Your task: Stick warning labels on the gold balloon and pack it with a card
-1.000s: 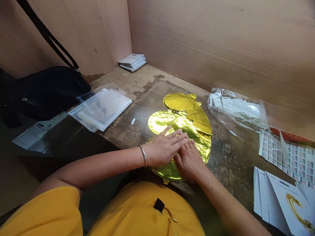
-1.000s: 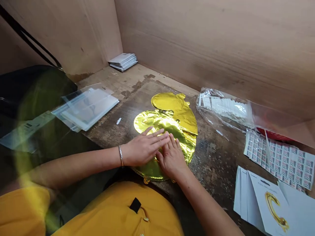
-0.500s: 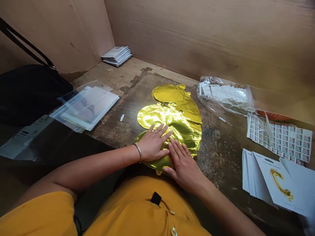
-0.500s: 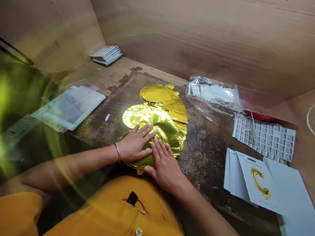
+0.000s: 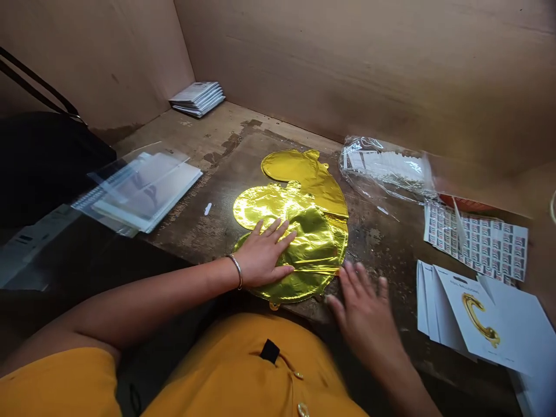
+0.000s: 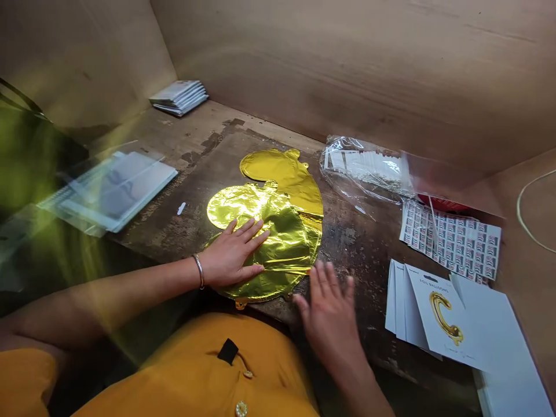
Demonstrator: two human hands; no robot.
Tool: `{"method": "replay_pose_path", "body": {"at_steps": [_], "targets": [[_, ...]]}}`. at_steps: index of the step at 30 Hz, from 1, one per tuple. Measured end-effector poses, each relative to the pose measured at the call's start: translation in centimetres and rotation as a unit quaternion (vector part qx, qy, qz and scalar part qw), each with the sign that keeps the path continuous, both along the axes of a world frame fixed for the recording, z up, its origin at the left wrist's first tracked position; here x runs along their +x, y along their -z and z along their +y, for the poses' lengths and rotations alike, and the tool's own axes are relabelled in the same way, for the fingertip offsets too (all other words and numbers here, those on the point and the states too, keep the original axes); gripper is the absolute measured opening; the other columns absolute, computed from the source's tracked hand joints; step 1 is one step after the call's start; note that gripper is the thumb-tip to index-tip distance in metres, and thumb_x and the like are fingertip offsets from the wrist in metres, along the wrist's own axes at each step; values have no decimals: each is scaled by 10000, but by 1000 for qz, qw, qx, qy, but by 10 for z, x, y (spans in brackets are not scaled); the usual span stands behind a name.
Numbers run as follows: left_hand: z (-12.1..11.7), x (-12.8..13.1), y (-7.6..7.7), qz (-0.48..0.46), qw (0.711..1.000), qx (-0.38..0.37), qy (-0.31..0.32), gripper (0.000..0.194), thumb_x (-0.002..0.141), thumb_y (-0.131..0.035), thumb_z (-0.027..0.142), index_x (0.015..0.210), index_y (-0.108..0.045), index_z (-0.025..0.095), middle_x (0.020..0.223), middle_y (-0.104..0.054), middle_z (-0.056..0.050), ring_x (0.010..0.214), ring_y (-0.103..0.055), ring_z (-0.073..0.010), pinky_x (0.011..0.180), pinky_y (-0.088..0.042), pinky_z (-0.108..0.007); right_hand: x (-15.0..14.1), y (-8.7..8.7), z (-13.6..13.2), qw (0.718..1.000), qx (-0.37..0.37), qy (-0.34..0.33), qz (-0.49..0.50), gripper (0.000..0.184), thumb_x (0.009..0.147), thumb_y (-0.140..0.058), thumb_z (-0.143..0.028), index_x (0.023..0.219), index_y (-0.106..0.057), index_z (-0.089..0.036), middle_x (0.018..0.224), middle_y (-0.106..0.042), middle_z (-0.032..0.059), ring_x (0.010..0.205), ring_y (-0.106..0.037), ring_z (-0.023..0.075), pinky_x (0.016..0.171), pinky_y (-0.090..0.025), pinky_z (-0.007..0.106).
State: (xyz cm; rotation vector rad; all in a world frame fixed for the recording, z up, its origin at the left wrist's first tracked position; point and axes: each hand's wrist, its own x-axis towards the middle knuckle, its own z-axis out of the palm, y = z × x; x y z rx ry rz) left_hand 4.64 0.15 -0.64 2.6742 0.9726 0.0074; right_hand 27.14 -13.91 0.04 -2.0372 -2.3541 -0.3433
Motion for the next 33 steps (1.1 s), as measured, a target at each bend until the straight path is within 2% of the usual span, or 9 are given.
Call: {"method": "replay_pose_path", "body": {"at_steps": [2, 5, 11, 14, 17, 22, 25, 29, 33], "targets": [[1, 0, 0, -2, 1000, -1, -1, 770, 890, -417, 609, 1499, -229, 176, 1577, -156, -165, 1456, -120, -347, 1139, -81, -595, 2, -12, 5, 997, 68, 31, 13, 430, 954, -379, -301, 1301, -536, -103, 1374, -528, 175, 1370, -361, 341, 1099, -222, 631], [0, 0, 1, -14, 1000, 1, -8, 768, 888, -419, 615, 1492, -244, 173, 1572, -174, -171, 1454, -124, -350, 1136, -86, -601, -11, -24, 29, 986, 123, -60, 96, 413, 935, -427, -226, 1317, -514, -97, 1395, -508, 170, 1379, -362, 284, 1100, -347, 492], [-4, 1, -1, -37, 999, 10, -5, 774, 871, -440, 626, 1469, -287, 160, 1556, -230, -176, 1434, -196, -355, 1124, -137, -603, -43, 7, 81, 984, 28, -108, 138, 285, 944, -423, -236, 1066, -671, -169, 1111, -695, 119, 929, -648, 232, 824, -543, 377], [18, -5, -11, -32, 999, 1, -14, 696, 824, -548, 592, 1382, -433, 192, 1485, -390, -134, 1359, -355, -321, 1113, -257, -519, -40, 15, 86, 986, 18, -110, 128, 251, 934, -449, -240, 981, -685, -169, 1064, -712, 107, 856, -642, 225, 764, -539, 357], [64, -17, -25, -10, 992, 12, -127, 450, 905, -486, 410, 1273, -537, 155, 1351, -506, -155, 1227, -492, -284, 1016, -397, -407, -36, 12, 84, 984, 16, -113, 138, 239, 931, -463, -253, 970, -687, -177, 1063, -716, 89, 878, -650, 219, 760, -538, 344], [128, -29, -34, 33, 973, -6, -229, 672, 719, -709, 413, 1274, -519, 86, 1212, -585, -206, 1146, -548, -348, 951, -444, -405, -37, 10, 83, 983, 28, -112, 140, 241, 921, -470, -229, 1000, -690, -170, 1077, -717, 81, 896, -662, 220, 768, -546, 352], [141, -26, -34, 57, 965, -58, -250, 677, 609, -783, 430, 1168, -596, 98, 1118, -657, -183, 1036, -624, -320, 863, -485, -337, -37, 12, 83, 983, 30, -115, 141, 245, 914, -478, -221, 1015, -692, -159, 1071, -719, 94, 900, -663, 224, 773, -550, 363], [144, -25, -33, 50, 956, -122, -262, 398, 550, -813, 370, 845, -701, 128, 921, -723, -121, 854, -674, -267, 740, -500, -280, -36, 12, 83, 983, 24, -112, 144, 247, 910, -475, -218, 1006, -699, -175, 1076, -718, 91, 899, -665, 225, 754, -553, 361], [135, -31, -34, -27, 952, -136, -273, 187, 645, -756, 276, 747, -688, 135, 719, -703, -39, 673, -651, -182, 587, -474, -221, -37, 15, 85, 983, 32, -109, 142, 256, 910, -467, -218, 1009, -698, -172, 1080, -718, 97, 910, -670, 228, 758, -557, 362]]}}
